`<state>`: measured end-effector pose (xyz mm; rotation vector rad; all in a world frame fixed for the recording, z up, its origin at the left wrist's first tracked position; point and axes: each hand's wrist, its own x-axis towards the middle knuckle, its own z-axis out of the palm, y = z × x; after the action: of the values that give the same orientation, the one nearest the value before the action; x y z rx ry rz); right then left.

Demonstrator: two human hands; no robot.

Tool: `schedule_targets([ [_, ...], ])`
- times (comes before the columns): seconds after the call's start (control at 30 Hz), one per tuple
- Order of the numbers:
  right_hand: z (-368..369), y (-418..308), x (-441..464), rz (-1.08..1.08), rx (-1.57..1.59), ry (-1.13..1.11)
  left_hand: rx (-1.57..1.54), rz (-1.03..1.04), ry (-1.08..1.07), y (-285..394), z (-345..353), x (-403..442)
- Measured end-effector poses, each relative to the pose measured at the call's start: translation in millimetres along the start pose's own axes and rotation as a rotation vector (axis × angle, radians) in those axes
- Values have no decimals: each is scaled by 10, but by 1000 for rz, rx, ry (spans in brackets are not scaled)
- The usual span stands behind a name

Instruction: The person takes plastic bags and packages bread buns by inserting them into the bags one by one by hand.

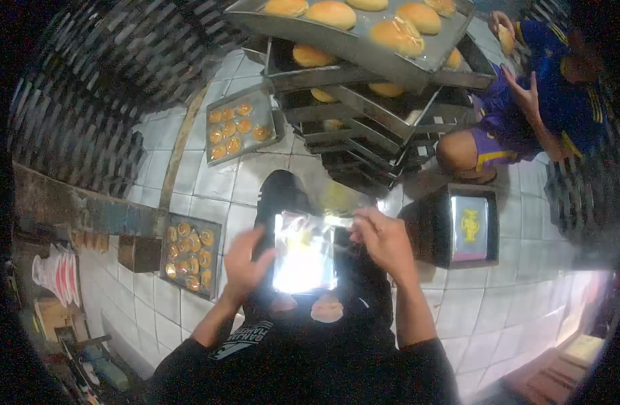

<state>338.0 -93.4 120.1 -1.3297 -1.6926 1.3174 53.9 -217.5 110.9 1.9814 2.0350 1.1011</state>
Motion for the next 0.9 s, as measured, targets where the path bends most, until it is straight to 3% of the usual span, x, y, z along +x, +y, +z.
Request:
schedule_targets([
  [0.07, 27, -233, -43, -95, 53, -127, -77, -76, 46, 144, -47, 237],
  [0.13, 31, -446, -61, -207, -18, -233, -1050, -480, -291, 200, 32, 444],
  [0.17, 17, -426, -11, -158, 142, -330, -825, -481, -521, 65, 97, 492],
  [0.2, 2, -352, 69, -109, 298, -420, -840, -450, -505, 30, 149, 567],
  [0.23, 16, -176, 185, -136, 270, -404, -1007, -586, -410, 14, 194, 638],
  [0.27, 36, 96, 327, 58, 297, -229, -1177, -720, -320, -24, 265, 691],
  [0.3, 1, 337, 412, 247, 321, -55, -1214, -676, -207, -318, 516, 668],
  [0.33, -105, 272, 400, -46, -328, -154, -1286, -633, -140, -453, 612, 846],
  [0.37, -219, 180, 397, -360, -977, -64, -1312, -712, -80, -572, 612, 844],
  [0.4, -206, -369, 391, -191, -568, -74, -1331, -790, -29, -647, 623, 864],
  [0.43, -302, -780, 470, -489, -588, -44, -1459, -764, -43, -669, 638, 861],
  [0.5, -491, -1704, 708, -751, -684, 36, -1416, -846, -59, -796, 895, 831],
  [0.53, -592, -2036, 940, -734, -538, 30, -1409, -828, -86, -876, 1014, 762],
  [0.57, -636, -2320, 1178, -529, -376, 34, -1419, -807, -86, -874, 1022, 749],
  [0.63, -721, -2812, 1928, -626, -523, -3, -1399, -830, -35, -853, 995, 755],
  [0.77, -762, -2712, 3493, -396, -984, -106, -1355, -755, 39, -851, 1006, 709],
  [0.87, -679, -2499, 3857, -284, -1124, -140, -1372, -746, 27, -933, 1028, 656],
  [0.9, -588, -2657, 3648, -241, -1094, -38, -1381, -720, 19, -936, 1022, 651],
])
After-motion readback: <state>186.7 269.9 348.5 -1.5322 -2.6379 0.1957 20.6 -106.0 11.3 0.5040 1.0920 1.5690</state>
